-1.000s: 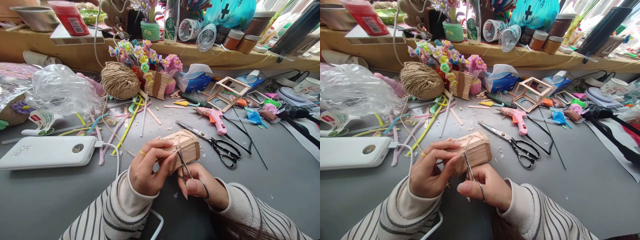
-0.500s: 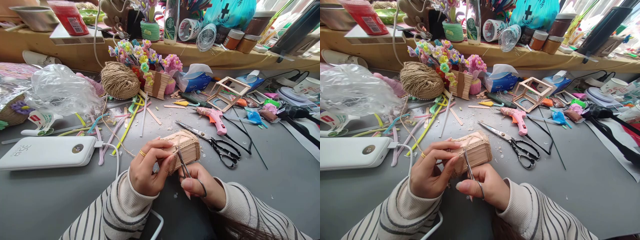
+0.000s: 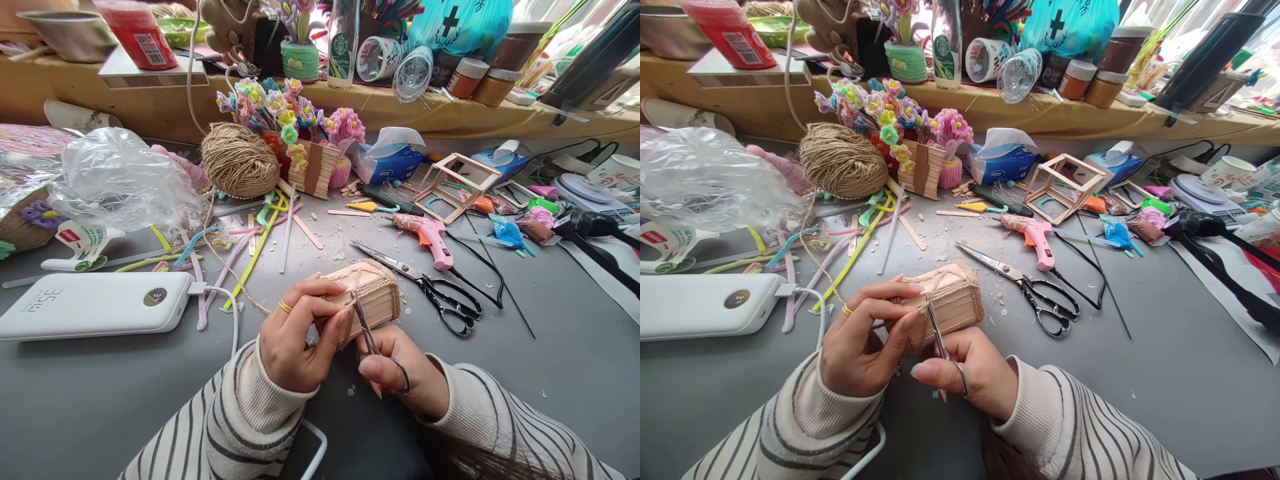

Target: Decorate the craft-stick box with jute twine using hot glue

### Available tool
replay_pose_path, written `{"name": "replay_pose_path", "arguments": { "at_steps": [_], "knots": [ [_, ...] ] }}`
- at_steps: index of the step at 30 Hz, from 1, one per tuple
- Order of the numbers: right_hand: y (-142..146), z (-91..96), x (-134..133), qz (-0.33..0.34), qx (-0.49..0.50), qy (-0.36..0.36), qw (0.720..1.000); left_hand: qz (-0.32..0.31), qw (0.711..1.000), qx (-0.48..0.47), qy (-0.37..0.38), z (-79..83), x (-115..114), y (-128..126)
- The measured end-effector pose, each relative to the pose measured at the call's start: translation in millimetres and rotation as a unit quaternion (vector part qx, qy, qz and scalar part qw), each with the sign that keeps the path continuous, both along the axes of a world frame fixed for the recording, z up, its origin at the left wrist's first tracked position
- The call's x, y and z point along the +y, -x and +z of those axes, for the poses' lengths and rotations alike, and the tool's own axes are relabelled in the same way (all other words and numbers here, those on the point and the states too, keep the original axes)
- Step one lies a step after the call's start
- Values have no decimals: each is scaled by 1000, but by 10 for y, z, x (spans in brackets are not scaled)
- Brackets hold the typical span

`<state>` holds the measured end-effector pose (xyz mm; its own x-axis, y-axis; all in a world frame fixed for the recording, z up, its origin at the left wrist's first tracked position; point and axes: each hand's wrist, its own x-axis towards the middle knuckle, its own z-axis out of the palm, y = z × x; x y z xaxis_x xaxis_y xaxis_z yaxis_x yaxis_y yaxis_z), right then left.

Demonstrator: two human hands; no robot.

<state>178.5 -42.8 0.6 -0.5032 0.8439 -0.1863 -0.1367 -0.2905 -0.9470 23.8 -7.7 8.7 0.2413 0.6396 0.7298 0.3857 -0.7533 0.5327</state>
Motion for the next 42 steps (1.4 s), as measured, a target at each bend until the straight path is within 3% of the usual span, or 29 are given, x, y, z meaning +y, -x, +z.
{"name": "replay_pose_path", "arguments": {
  "at_steps": [22, 42],
  "knots": [
    [17, -23, 5, -11, 30, -23, 999, -8, 1000, -5, 7, 6, 10, 8],
    [39, -22, 1, -35, 27, 5, 999, -10, 1000, 6, 1, 3, -1, 4]
  ]
}}
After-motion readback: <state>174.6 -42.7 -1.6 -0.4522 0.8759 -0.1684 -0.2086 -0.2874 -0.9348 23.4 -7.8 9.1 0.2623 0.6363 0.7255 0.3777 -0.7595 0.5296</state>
